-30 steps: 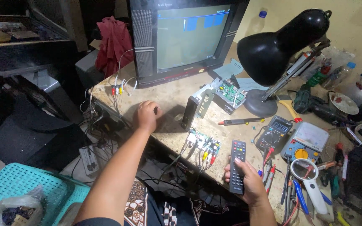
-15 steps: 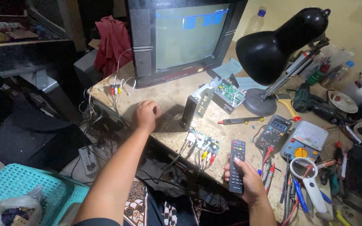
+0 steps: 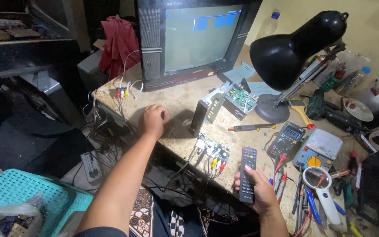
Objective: Testing an electronic circuit board using a remote control and observing the output on a CRT television.
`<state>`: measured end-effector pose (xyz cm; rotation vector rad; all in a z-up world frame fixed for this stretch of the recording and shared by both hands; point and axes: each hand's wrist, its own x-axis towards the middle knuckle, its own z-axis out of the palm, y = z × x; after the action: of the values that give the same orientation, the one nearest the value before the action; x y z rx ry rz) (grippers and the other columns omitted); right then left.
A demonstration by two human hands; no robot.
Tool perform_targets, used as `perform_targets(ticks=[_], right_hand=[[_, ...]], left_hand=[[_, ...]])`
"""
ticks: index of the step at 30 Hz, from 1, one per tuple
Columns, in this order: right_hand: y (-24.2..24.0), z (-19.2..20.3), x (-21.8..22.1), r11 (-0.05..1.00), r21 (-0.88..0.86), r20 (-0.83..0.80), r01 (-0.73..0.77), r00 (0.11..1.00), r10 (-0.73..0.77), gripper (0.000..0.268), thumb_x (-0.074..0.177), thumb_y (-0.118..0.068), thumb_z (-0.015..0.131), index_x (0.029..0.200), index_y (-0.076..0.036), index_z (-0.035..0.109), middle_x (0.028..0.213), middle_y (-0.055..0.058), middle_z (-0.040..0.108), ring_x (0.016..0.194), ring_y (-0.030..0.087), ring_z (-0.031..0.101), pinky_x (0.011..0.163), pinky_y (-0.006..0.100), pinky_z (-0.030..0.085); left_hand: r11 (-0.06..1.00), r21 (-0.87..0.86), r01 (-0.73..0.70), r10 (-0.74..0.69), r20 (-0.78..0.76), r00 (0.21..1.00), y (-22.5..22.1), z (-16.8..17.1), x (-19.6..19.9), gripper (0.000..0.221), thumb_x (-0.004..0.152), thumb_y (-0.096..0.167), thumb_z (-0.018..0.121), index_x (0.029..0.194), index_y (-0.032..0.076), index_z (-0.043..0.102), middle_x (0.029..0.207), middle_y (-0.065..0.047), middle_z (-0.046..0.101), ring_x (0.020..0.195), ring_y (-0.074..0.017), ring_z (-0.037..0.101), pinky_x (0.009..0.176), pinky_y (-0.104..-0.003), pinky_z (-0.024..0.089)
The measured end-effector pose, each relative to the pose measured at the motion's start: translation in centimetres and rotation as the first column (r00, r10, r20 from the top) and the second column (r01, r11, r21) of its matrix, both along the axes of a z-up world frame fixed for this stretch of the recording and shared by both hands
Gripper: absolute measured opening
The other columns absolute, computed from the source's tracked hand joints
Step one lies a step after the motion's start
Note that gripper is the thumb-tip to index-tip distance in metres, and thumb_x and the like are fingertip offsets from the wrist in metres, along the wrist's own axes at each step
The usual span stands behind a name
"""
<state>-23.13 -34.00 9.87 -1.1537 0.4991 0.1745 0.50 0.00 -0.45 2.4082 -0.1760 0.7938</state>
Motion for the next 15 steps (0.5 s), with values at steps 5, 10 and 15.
perform_targets(ticks=[5, 10, 15], right_hand=[[-0.1, -0.2, 0.0, 1.000, -0.017, -0.011, -0.008, 1.000, 0.008, 0.040, 0.106, -0.017, 0.048, 0.137, 0.007, 0.055, 0.087, 0.022, 0.066, 0.068, 0.025, 0.063, 0.060, 0.035, 0.058], [-0.1, -0.4, 0.0, 0.999, 0.030, 0.017, -0.020, 1.000, 0.019, 0.037, 0.107, -0.016, 0.045, 0.135, 0.006, 0.053, 0.086, 0.021, 0.064, 0.068, 0.024, 0.061, 0.058, 0.035, 0.056], [0.0, -0.2, 0.0, 1.000, 0.008, -0.005, 0.002, 1.000, -0.002, 0.037, 0.106, -0.017, 0.047, 0.135, 0.006, 0.055, 0.088, 0.021, 0.065, 0.068, 0.024, 0.062, 0.059, 0.035, 0.057]], left_hand=[[1.000, -0.022, -0.010, 0.009, -0.079, 0.997, 0.0, -0.1, -0.1, 0.013, 0.089, 0.012, 0.064, 0.077, 0.013, 0.069, 0.087, -0.003, 0.069, 0.092, -0.0250, 0.061, 0.078, -0.038, 0.049], [1.000, -0.018, -0.015, 0.012, -0.153, 0.988, 0.0, 2.5, -2.0, 0.017, 0.088, 0.010, 0.064, 0.074, 0.018, 0.067, 0.086, 0.001, 0.068, 0.090, -0.0208, 0.061, 0.071, -0.033, 0.048], [1.000, -0.019, -0.006, 0.004, -0.102, 0.995, 0.0, 1.8, -1.4, 0.015, 0.087, 0.009, 0.064, 0.074, 0.015, 0.068, 0.084, 0.000, 0.067, 0.088, -0.0206, 0.061, 0.070, -0.033, 0.048]])
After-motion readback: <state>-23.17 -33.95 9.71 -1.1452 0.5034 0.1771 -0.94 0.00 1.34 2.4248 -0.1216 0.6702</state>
